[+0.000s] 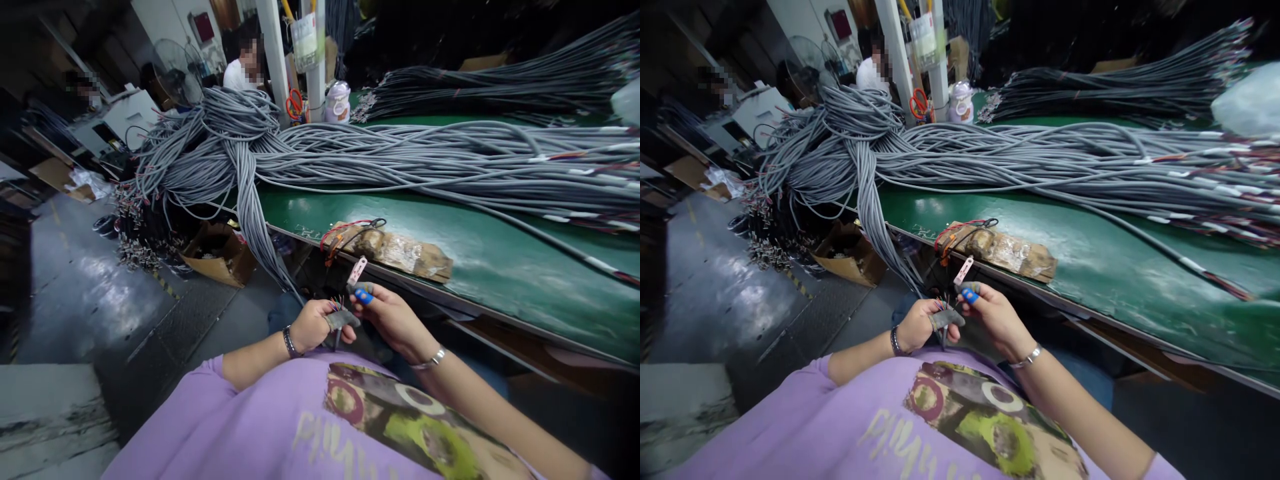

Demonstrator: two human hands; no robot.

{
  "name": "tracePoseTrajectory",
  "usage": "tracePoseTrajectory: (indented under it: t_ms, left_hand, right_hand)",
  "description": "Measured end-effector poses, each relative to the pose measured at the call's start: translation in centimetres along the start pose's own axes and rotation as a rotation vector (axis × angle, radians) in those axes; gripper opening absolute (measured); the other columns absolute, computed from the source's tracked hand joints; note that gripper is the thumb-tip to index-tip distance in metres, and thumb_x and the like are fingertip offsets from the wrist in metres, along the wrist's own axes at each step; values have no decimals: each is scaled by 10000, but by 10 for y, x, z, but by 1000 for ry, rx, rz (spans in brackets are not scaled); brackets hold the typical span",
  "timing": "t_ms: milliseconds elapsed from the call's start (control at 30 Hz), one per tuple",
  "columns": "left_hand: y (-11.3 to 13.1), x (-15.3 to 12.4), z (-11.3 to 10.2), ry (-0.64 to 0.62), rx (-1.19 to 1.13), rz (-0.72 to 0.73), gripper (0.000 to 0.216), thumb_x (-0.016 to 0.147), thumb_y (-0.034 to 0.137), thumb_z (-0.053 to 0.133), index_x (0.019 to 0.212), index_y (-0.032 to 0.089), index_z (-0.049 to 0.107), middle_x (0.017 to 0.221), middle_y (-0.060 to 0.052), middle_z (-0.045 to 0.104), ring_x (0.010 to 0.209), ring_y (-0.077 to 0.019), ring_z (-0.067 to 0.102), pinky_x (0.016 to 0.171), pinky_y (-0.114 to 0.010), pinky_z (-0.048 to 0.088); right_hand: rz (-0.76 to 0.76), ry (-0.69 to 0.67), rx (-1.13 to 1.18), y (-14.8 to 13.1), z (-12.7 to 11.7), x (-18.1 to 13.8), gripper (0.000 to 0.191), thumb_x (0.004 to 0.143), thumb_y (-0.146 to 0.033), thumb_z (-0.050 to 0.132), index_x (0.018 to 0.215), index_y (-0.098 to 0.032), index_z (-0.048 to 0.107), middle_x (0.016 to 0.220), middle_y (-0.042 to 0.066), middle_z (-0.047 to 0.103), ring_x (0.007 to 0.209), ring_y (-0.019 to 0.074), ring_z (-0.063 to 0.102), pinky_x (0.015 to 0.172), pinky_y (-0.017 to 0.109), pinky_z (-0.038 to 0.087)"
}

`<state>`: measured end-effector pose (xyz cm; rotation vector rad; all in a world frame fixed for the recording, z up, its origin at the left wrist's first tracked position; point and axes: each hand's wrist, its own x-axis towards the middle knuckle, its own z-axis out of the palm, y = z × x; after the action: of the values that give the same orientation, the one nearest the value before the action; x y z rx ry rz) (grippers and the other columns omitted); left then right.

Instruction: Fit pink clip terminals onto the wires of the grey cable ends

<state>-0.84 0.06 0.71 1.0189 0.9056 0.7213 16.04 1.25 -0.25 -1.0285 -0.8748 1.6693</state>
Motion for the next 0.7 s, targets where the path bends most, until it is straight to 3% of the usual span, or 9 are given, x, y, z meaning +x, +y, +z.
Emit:
tracePoseTrajectory:
  t_ms: [100, 200, 300, 433, 567, 700]
  left_hand:
    - [1, 1, 0, 93, 72, 75, 455, 656, 544, 721, 694, 96, 652, 588, -66, 647, 524, -144, 606, 555, -269, 499]
    - [0, 3, 0, 148, 172, 142, 413, 716, 517, 671, 666, 108, 640, 595, -68, 650, 534, -139, 604, 554, -256, 495]
    - [-4, 3, -2, 142, 321, 211, 302, 773, 420, 633, 732, 122, 655, 640, -58, 671, 570, -135, 610, 567, -239, 487]
    - [-9, 3, -5, 133, 524, 276, 211, 811, 322, 588, 784, 133, 676, 705, -53, 692, 625, -137, 610, 577, -225, 466]
    - [-3, 5, -5, 101, 356, 178, 327, 807, 426, 591, 720, 119, 663, 663, -65, 677, 599, -141, 613, 593, -247, 485]
    - [3, 5, -1, -42, 190, 29, 461, 700, 567, 670, 683, 106, 652, 611, -66, 654, 556, -143, 606, 582, -263, 495]
  right_hand:
    - [61, 37, 30, 3, -5, -1, 367, 628, -472, 791, 825, -190, 663, 793, 25, 651, 617, 115, 541, 597, 274, 461]
    - [23, -17, -131, -2, 0, -8, 370, 662, -503, 755, 814, -182, 651, 715, 12, 624, 594, 116, 518, 559, 262, 431]
    - [-45, -33, -326, -13, 12, -13, 363, 656, -511, 752, 715, -187, 598, 607, -4, 595, 553, 123, 505, 523, 258, 399]
    - [-56, -69, -408, -17, 16, -11, 360, 668, -514, 733, 663, -198, 561, 571, -4, 596, 528, 131, 511, 506, 262, 394]
    - [-109, -82, -342, -10, 12, -9, 327, 728, -502, 689, 706, -194, 583, 590, -1, 615, 538, 129, 524, 527, 261, 403]
    - [-82, -198, -285, -11, 13, -11, 318, 776, -507, 644, 747, -205, 547, 524, -13, 606, 492, 148, 561, 539, 284, 438]
